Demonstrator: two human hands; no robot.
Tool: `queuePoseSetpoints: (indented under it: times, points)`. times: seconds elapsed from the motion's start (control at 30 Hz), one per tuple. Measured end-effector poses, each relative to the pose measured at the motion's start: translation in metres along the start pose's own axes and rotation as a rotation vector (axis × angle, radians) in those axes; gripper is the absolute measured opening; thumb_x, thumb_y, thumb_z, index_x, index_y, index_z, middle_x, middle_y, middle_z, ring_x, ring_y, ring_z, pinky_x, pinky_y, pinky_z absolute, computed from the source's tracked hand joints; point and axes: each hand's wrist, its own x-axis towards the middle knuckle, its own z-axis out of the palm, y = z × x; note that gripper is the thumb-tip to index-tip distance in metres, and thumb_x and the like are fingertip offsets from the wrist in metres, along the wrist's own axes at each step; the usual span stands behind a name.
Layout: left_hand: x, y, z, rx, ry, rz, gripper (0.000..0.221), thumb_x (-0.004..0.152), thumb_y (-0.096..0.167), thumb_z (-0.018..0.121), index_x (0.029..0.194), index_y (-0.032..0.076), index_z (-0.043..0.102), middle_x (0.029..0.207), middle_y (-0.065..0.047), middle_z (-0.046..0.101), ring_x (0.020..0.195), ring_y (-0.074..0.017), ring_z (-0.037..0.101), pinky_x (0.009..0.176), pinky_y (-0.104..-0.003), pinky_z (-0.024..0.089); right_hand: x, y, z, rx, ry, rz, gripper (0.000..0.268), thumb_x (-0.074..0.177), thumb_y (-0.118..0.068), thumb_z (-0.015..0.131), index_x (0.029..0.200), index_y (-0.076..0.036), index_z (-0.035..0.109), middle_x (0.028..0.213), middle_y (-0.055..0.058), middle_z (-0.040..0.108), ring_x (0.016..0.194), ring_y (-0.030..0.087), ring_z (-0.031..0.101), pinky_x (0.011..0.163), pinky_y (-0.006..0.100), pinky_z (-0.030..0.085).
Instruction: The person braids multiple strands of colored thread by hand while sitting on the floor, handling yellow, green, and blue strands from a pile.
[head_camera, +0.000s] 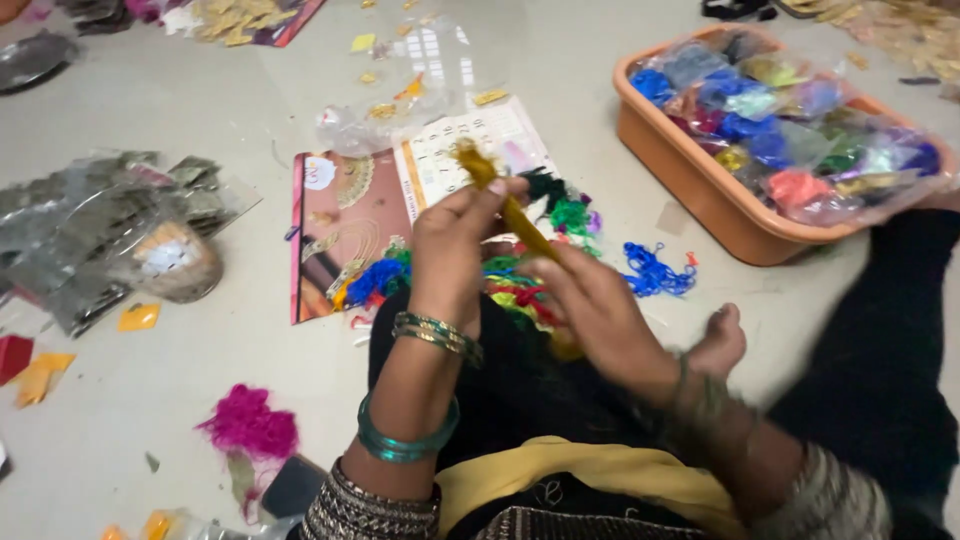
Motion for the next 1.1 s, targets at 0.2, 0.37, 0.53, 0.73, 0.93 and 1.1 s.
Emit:
queuePoseSetpoints:
  times: [0.2,0.37,0.53,0.73,0.93,1.1]
  points:
    - [-0.003,0.012,-0.042,-0.135,0.148,0.046,0.027,0.099,0.023,0.063,0.11,0.001,0.075,0.098,-0.005,0.075,0.083,-0.0139,0.068,0.071,-0.028,0.055,-0.073,0.03,-0.026,-1.046,0.229,-0.595,0.033,0.089,-0.007,0.058,0.121,-0.003,0.066,0.073,0.007,0.06,0.065,0.026,0.062,0.066,0.051,0.043]
    - [0.002,0.011,-0.046,-0.161,0.145,0.137,0.026,0.101,0.023,0.062,0.109,0.002,0.074,0.098,-0.006,0.072,0.087,-0.0142,0.067,0.076,-0.031,0.054,-0.094,0.139,-0.11,-1.168,-0.051,-0.375,0.036,0.079,-0.005,0.058,0.114,-0.006,0.068,0.069,0.008,0.065,0.069,0.029,0.065,0.073,0.048,0.052]
    - [-0.001,0.0,-0.017,-0.097,-0.159,0.122,0.027,0.105,0.023,0.056,0.107,0.001,0.071,0.092,-0.007,0.074,0.088,-0.0152,0.071,0.089,-0.03,0.057,-0.039,-0.007,-0.108,-0.839,-0.049,0.222,0.051,0.089,-0.028,0.07,0.136,-0.009,0.066,0.117,0.017,0.07,0.09,0.026,0.072,0.08,0.039,0.056]
    - [-0.018,-0.042,0.03,0.042,-0.292,0.055,0.018,0.106,0.014,0.054,0.109,0.004,0.069,0.074,0.001,0.06,0.062,-0.0069,0.054,0.059,-0.023,0.049,0.021,-0.102,-0.061,-0.219,-0.057,0.05,0.054,0.088,-0.028,0.074,0.138,-0.011,0.061,0.118,0.005,0.071,0.093,0.011,0.066,0.078,0.027,0.058]
    - [-0.03,-0.047,0.032,0.26,-0.3,0.375,0.015,0.107,0.008,0.052,0.109,0.001,0.065,0.084,0.001,0.061,0.075,-0.0076,0.055,0.066,-0.027,0.046,0.03,-0.104,-0.067,-0.187,-0.087,0.036,0.029,0.089,-0.018,0.074,0.114,-0.006,0.078,0.1,0.008,0.081,0.087,0.01,0.077,0.076,0.024,0.063]
    - [-0.034,-0.051,0.046,0.522,-0.206,0.4,0.017,0.106,0.013,0.054,0.108,0.003,0.067,0.079,-0.01,0.065,0.071,-0.0151,0.059,0.067,-0.033,0.049,0.041,-0.127,-0.095,-0.354,0.003,-0.054,0.02,0.088,-0.012,0.076,0.106,-0.005,0.08,0.09,0.006,0.081,0.077,0.012,0.075,0.07,0.026,0.062]
